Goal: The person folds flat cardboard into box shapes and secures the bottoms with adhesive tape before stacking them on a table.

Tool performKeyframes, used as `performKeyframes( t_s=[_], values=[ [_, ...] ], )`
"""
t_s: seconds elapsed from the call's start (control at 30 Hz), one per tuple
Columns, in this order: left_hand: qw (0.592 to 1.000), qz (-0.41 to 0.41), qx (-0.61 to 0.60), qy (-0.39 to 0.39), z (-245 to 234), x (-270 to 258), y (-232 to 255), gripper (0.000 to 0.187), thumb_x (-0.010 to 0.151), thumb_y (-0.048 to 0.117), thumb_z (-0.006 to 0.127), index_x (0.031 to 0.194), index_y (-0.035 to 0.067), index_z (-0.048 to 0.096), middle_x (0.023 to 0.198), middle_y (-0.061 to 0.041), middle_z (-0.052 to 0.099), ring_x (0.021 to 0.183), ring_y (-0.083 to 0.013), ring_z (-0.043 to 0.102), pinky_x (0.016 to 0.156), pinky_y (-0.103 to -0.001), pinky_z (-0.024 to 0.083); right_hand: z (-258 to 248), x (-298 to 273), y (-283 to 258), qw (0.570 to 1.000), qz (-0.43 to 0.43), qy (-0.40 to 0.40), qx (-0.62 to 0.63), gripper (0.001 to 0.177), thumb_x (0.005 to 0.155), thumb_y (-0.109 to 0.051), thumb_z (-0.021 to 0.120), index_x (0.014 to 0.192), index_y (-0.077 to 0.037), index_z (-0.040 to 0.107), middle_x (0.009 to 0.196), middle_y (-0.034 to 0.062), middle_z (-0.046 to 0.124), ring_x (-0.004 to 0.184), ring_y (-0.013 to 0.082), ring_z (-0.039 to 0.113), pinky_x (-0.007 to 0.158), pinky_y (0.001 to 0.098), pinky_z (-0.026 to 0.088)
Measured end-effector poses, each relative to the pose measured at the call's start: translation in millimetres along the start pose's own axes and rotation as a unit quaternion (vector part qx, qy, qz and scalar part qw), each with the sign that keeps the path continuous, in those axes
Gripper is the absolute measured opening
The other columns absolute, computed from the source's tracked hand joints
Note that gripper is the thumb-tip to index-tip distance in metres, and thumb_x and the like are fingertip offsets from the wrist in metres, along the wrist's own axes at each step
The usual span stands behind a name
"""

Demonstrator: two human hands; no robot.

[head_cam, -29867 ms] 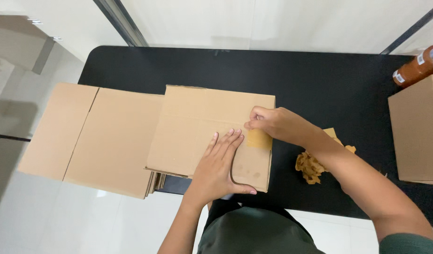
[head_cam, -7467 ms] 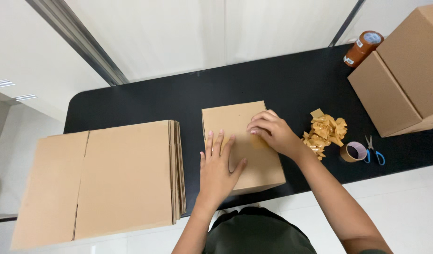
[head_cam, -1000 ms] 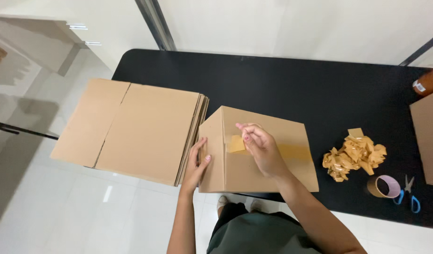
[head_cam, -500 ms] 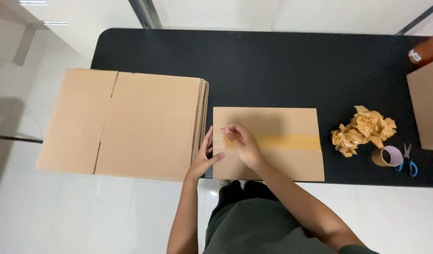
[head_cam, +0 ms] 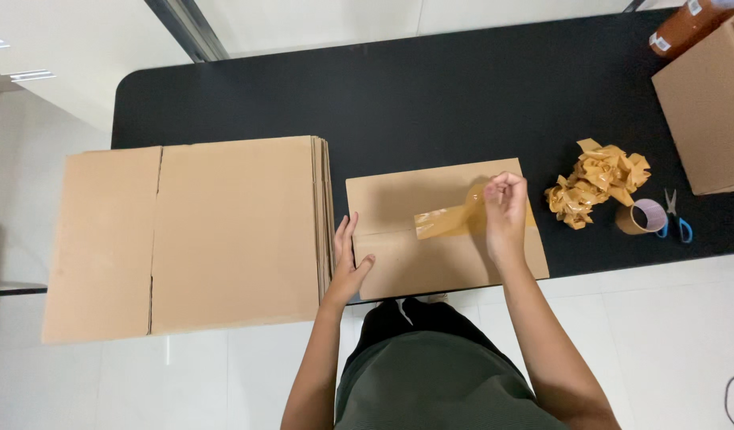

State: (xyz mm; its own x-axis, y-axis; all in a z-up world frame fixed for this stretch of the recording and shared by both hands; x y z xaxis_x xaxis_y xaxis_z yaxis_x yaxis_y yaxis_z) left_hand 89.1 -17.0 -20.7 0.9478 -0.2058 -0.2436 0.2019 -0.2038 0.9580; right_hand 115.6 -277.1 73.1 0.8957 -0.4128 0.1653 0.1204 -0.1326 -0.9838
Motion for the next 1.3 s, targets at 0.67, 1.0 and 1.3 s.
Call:
performKeyframes(
  t_s=[0.67,1.0,1.3],
  values=[
    [0.998,-0.012,0.053,0.019,-3,-11,17,0.073,0.08,0.014,0.049,0.144,0.026,0.016,0.142,-0.017,0.019,0.136,-0.0387,0.009,0.109,-0.055,0.012,-18,-14,55,0.999,0.017,0.021,-0.03,0.003,0.094,-0.016,0.049,0.095,-0.014,0.05,0.09,0.0005,0.059,0.088,0.0131,0.058,0.08,0.0254,0.047],
    [0.94,0.091,0.31,0.111,25,-3,54,0.073,0.072,0.004,0.049,0.14,0.017,0.029,0.139,-0.016,0.023,0.134,-0.0361,0.014,0.107,-0.054,0.012,-8,-21,73,0.974,0.016,-0.2,-0.104,0.068,0.083,-0.051,0.051,0.131,-0.008,0.031,0.099,0.0116,0.055,0.09,0.0227,0.057,0.078,0.0388,0.047],
    [0.923,0.173,0.344,0.019,136,21,73,0.076,0.076,0.025,0.056,0.14,0.002,0.022,0.14,-0.02,0.026,0.134,-0.0353,0.017,0.11,-0.048,0.01,15,-13,64,0.846,-0.192,-0.243,-0.434,0.033,0.08,-0.036,0.061,0.104,-0.013,0.058,0.107,0.0046,0.045,0.109,0.0274,0.045,0.091,0.0398,0.042]
  ],
)
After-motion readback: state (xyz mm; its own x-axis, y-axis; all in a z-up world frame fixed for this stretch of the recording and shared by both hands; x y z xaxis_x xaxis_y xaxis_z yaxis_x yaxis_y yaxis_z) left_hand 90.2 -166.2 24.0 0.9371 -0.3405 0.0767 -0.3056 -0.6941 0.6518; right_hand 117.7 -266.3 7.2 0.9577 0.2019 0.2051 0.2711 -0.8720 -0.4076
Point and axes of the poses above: each hand's wrist, its own x-axis towards the middle knuckle, its own z-axis out of the palm, y = z × x, the point moved 9 cm from there along x, towards the middle knuckle
